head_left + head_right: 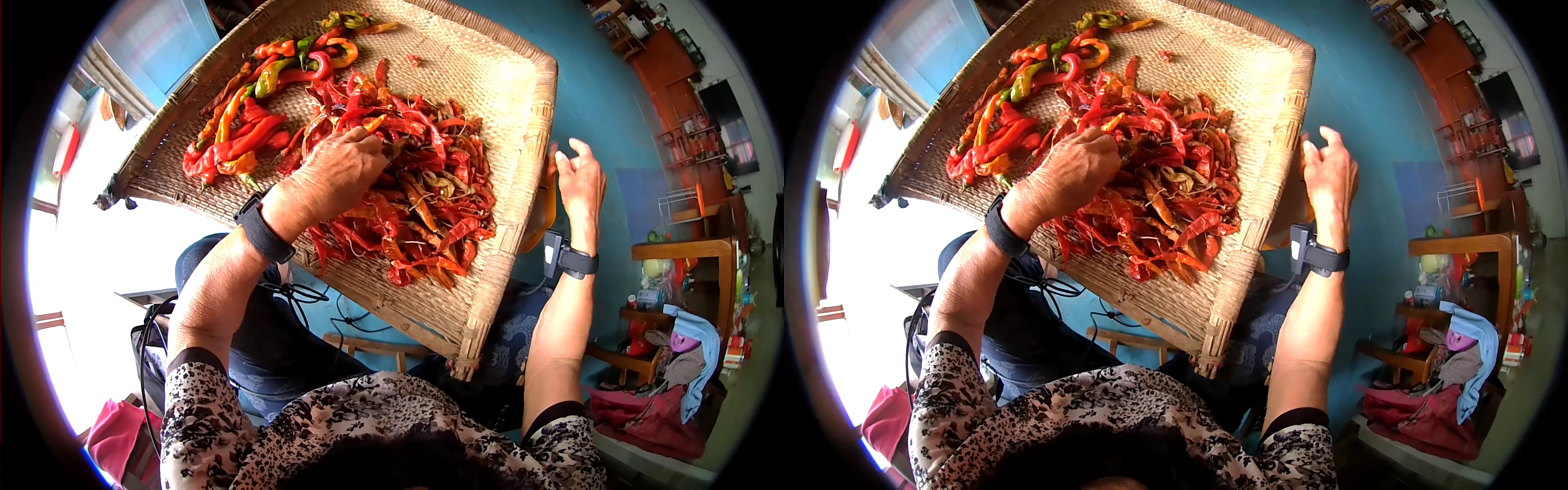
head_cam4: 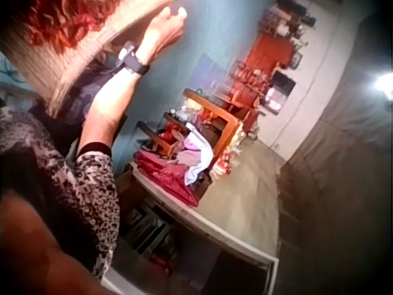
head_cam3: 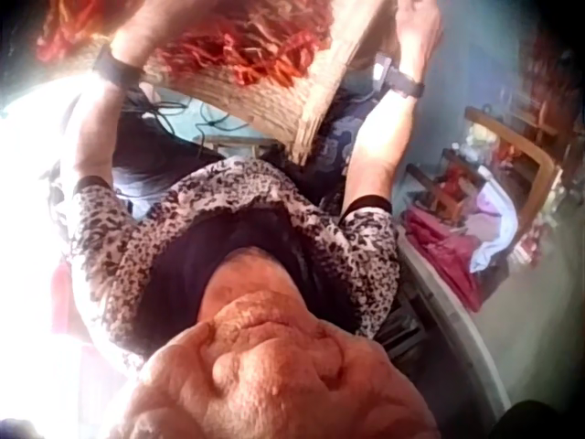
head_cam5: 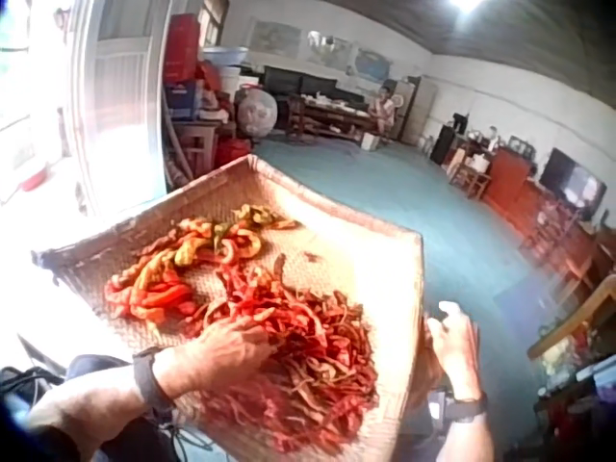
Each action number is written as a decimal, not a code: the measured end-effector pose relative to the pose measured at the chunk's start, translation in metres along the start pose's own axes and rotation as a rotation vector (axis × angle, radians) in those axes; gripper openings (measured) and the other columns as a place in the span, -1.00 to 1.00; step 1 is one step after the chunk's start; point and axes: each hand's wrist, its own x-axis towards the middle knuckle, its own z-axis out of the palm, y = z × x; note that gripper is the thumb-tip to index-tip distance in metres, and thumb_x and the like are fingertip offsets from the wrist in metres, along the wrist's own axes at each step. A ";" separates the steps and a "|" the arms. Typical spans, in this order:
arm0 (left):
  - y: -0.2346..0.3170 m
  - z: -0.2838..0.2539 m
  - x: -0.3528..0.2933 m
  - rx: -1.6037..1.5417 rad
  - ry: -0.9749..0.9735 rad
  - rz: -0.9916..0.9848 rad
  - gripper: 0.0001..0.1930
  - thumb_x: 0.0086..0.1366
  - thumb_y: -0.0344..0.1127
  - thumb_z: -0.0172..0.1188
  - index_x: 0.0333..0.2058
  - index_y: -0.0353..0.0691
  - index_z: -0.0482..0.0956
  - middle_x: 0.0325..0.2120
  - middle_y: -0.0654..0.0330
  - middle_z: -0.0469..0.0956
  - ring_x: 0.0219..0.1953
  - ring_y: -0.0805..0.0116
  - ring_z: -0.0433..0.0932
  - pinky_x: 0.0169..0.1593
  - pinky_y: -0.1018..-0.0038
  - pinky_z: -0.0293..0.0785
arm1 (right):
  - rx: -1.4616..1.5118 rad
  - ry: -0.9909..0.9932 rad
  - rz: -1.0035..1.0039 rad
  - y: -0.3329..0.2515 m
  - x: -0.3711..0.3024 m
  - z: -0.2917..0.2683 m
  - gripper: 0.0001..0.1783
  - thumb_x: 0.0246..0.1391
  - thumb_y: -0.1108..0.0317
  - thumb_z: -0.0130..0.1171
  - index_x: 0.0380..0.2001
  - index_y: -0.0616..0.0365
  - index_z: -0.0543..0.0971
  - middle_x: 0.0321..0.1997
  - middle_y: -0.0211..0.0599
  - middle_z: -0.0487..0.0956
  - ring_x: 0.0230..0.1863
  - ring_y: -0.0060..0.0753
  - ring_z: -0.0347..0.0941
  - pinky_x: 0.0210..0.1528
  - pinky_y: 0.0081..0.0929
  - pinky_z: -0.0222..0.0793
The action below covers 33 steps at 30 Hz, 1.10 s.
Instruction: The person is sorting through a large tray of red peppers, picking out specific ones by hand.
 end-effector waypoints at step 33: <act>0.013 0.005 0.013 -0.047 -0.004 -0.090 -0.72 0.10 -0.42 0.22 -0.16 -0.24 0.54 -0.29 0.12 0.53 -0.16 0.09 0.47 -0.08 0.29 0.46 | 0.345 -0.061 -0.307 -0.034 -0.031 -0.011 -0.66 -0.04 0.44 0.31 -0.13 0.16 0.56 -0.25 -0.11 0.58 -0.41 -0.19 0.53 -0.30 -0.37 0.46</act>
